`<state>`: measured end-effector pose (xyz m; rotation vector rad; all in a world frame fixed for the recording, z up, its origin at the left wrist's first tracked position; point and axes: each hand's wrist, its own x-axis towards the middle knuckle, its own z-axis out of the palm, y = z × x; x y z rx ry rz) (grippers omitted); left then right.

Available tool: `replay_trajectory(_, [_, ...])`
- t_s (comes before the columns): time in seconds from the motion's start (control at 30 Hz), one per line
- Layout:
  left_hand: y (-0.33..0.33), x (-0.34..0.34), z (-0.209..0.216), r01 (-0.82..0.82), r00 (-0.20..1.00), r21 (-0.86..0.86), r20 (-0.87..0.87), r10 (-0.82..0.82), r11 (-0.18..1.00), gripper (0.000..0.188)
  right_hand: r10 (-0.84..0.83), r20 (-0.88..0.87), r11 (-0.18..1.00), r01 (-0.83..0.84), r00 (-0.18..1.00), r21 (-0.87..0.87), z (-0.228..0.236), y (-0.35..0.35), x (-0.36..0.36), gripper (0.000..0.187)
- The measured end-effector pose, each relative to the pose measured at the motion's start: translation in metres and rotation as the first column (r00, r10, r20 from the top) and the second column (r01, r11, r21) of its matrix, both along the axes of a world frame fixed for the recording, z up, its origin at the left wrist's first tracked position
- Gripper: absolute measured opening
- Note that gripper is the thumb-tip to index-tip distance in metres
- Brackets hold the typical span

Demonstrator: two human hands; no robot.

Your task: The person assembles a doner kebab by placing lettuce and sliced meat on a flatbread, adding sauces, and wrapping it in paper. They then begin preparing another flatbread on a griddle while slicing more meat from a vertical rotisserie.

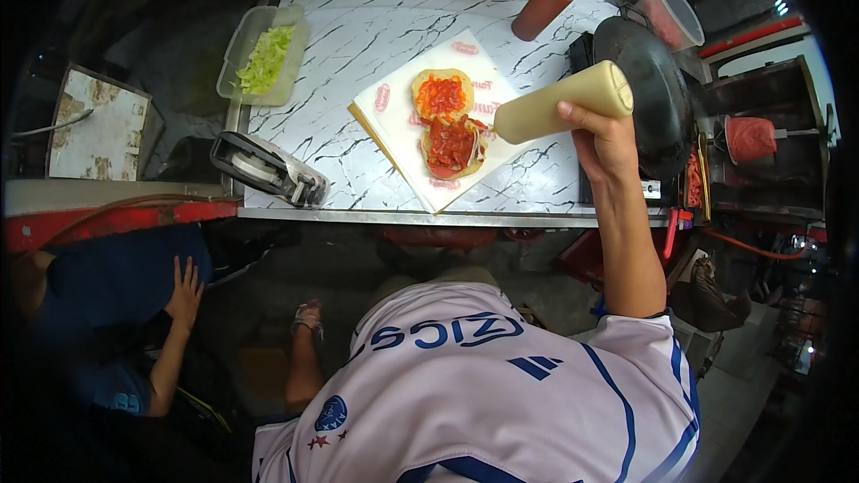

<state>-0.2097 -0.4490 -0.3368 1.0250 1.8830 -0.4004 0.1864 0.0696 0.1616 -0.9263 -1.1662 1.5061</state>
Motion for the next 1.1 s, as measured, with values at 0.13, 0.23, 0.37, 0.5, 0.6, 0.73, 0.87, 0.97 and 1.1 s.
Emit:
replay_trajectory(0.13, [0.001,-0.002,-0.004,-0.027,1.000,0.005,0.003,0.027,1.000,0.037,0.000,0.051,0.996,0.004,0.999,-0.086,0.008,-0.004,-0.005,0.052])
replay_trajectory(0.23, [0.000,-0.002,-0.006,-0.050,0.999,0.008,0.007,0.050,0.999,0.037,0.003,0.048,0.999,-0.001,0.999,-0.048,0.010,-0.004,-0.007,0.054])
replay_trajectory(0.37, [-0.003,-0.002,-0.007,-0.073,0.997,0.013,0.009,0.073,0.997,0.037,0.007,0.056,0.999,-0.004,0.998,-0.042,0.010,-0.004,-0.009,0.051])
replay_trajectory(0.5, [-0.005,-0.002,-0.008,-0.100,0.995,0.012,0.008,0.100,0.995,0.036,0.019,0.060,0.999,-0.017,0.998,-0.039,0.011,-0.006,-0.015,0.053])
replay_trajectory(0.6, [-0.007,0.000,-0.009,-0.123,0.992,0.014,0.009,0.123,0.992,0.036,0.028,0.066,0.999,-0.026,0.997,-0.027,0.012,-0.008,-0.021,0.054])
replay_trajectory(0.73, [-0.009,0.002,-0.010,-0.149,0.989,0.016,0.016,0.149,0.989,0.036,0.047,0.022,0.999,-0.047,0.999,-0.012,0.015,-0.005,-0.028,0.052])
replay_trajectory(0.87, [-0.010,0.005,-0.011,-0.170,0.985,0.017,0.021,0.170,0.985,0.036,0.055,0.062,0.998,-0.054,0.997,-0.020,0.018,-0.001,-0.033,0.050])
replay_trajectory(0.97, [-0.009,0.006,-0.011,-0.189,0.982,0.022,0.028,0.189,0.982,0.036,0.029,0.012,0.999,-0.029,1.000,0.018,0.018,-0.002,-0.039,0.050])
replay_trajectory(1.1, [-0.008,0.008,-0.011,-0.209,0.977,0.023,0.035,0.208,0.978,0.036,0.063,0.069,0.998,-0.061,0.996,-0.034,0.017,-0.006,-0.051,0.045])
